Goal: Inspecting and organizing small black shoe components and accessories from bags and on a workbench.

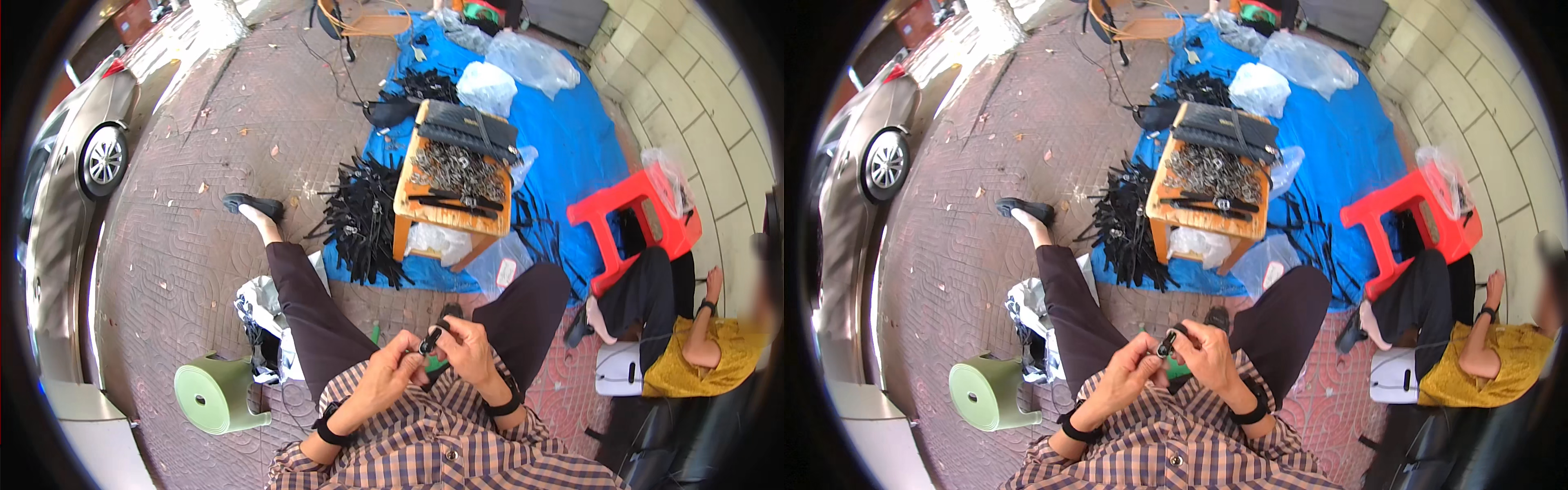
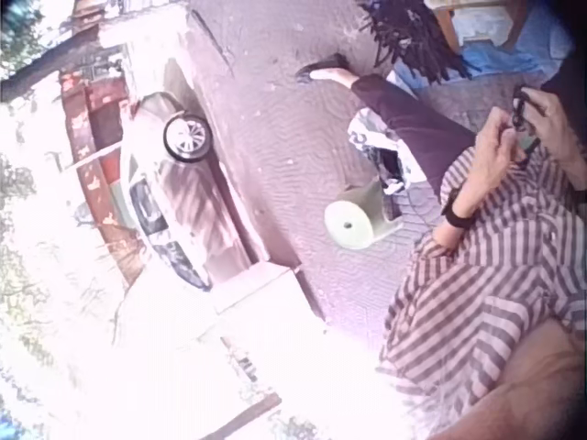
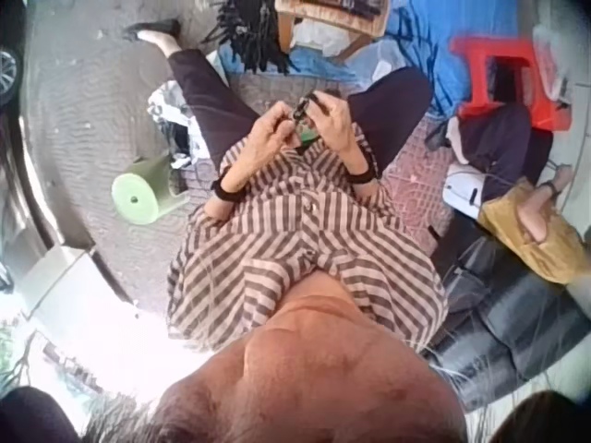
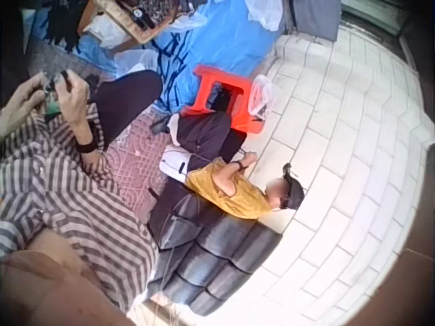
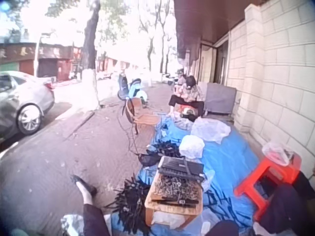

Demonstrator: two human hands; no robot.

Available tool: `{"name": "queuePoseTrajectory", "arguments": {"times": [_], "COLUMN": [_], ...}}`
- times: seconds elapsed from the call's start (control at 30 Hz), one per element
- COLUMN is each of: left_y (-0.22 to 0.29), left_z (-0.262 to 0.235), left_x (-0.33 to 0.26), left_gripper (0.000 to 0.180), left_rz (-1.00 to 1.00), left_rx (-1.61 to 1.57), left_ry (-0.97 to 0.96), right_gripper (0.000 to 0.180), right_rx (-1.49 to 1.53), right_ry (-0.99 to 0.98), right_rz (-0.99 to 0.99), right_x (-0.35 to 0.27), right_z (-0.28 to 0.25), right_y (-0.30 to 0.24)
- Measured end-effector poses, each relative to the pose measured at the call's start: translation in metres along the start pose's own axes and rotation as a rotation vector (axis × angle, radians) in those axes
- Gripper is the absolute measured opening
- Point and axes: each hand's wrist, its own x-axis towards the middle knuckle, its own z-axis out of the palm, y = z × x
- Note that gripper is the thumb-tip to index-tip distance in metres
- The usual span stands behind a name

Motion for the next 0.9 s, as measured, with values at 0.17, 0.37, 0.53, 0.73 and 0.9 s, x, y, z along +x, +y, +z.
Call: {"name": "queuePoseTrajectory", "arguments": {"times": [0.17, 0.37, 0.53, 0.73, 0.9], "left_y": [0.004, -0.007, -0.013, -0.01, -0.016], "left_z": [0.002, -0.002, -0.002, -0.01, -0.009], "left_x": [0.004, 0.005, -0.017, -0.018, -0.011], "left_gripper": [0.011, 0.018, 0.021, 0.018, 0.019], "left_rz": [0.012, 0.143, 0.106, 0.126, 0.145], "left_rx": [-0.125, -0.178, -0.255, -0.262, -0.269], "left_ry": [0.031, 0.179, 0.205, 0.184, 0.195], "right_gripper": [0.023, 0.028, 0.032, 0.029, 0.029], "right_rx": [0.339, 0.434, 0.273, 0.15, 0.05], "right_ry": [-0.073, 0.071, 0.083, 0.084, 0.13], "right_rz": [0.193, 0.321, 0.135, -0.02, -0.032], "right_x": [0.008, 0.006, 0.01, 0.015, 0.012], "right_z": [0.002, 0.029, 0.037, 0.041, 0.042], "right_y": [-0.001, 0.007, 0.006, -0.009, -0.011]}}
